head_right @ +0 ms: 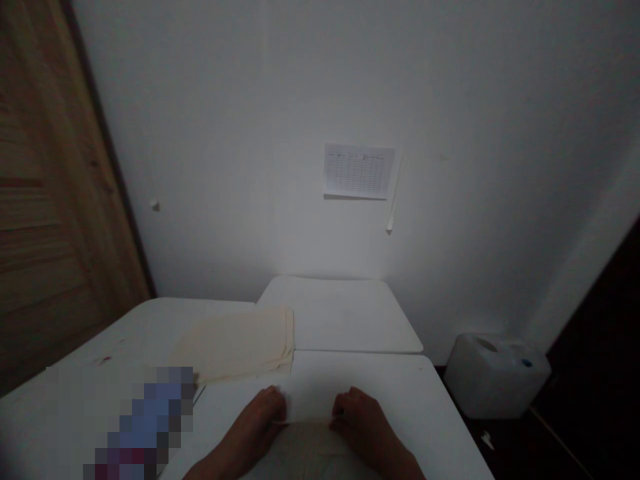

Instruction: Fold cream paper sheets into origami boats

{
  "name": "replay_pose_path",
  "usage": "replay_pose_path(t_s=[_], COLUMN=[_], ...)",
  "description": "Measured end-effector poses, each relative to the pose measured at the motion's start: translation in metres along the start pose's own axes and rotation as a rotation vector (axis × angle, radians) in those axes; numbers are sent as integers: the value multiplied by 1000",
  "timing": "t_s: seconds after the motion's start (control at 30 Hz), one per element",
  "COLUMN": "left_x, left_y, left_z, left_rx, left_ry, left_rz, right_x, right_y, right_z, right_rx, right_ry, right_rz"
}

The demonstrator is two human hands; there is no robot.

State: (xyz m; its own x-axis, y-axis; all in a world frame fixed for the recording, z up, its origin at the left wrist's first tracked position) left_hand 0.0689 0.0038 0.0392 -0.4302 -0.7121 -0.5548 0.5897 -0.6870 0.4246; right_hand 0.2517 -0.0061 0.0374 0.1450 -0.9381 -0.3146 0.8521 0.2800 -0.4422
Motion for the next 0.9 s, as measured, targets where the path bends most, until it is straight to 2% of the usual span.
replay_pose_path(t_s=[0.27, 0.4, 0.5, 0.57, 0.63, 0.73, 0.9], left_x=[-4, -18, -27, -27, -20, -1, 28], left_y=[-4, 10, 30, 46, 61, 69, 54], left_z=[10, 32, 52, 58, 52, 29, -7], left_rx=[-7, -1, -89, -190, -270, -346, -386], left_ry=[50, 135, 222, 247, 207, 91, -32], left_rz=[21, -66, -192, -312, -436, -533, -440], right_x=[1, -7, -3, 3, 11, 22, 43], right_y=[3, -15, -31, -36, -36, -30, -19], right_z=[9, 39, 66, 76, 74, 53, 14], right_rx=[-141, -198, -194, -138, -69, 40, 159], right_ry=[69, 261, 436, 516, 523, 432, 254], right_rz=[-18, 116, 277, 344, 380, 397, 435])
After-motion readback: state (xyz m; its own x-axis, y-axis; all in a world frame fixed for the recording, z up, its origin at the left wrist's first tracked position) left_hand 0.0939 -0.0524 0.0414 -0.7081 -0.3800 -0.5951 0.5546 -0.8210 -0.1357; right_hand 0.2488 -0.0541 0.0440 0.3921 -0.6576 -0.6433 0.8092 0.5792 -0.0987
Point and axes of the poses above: each hand's wrist, its own x-axis away from the middle knuckle, its own z-axis out of the back of the hand, y = z × x, the point moved 10 cm from there along -x, towards the middle knuckle, and after that the axes turned 14 degrees about y, right-handed, at the moved point
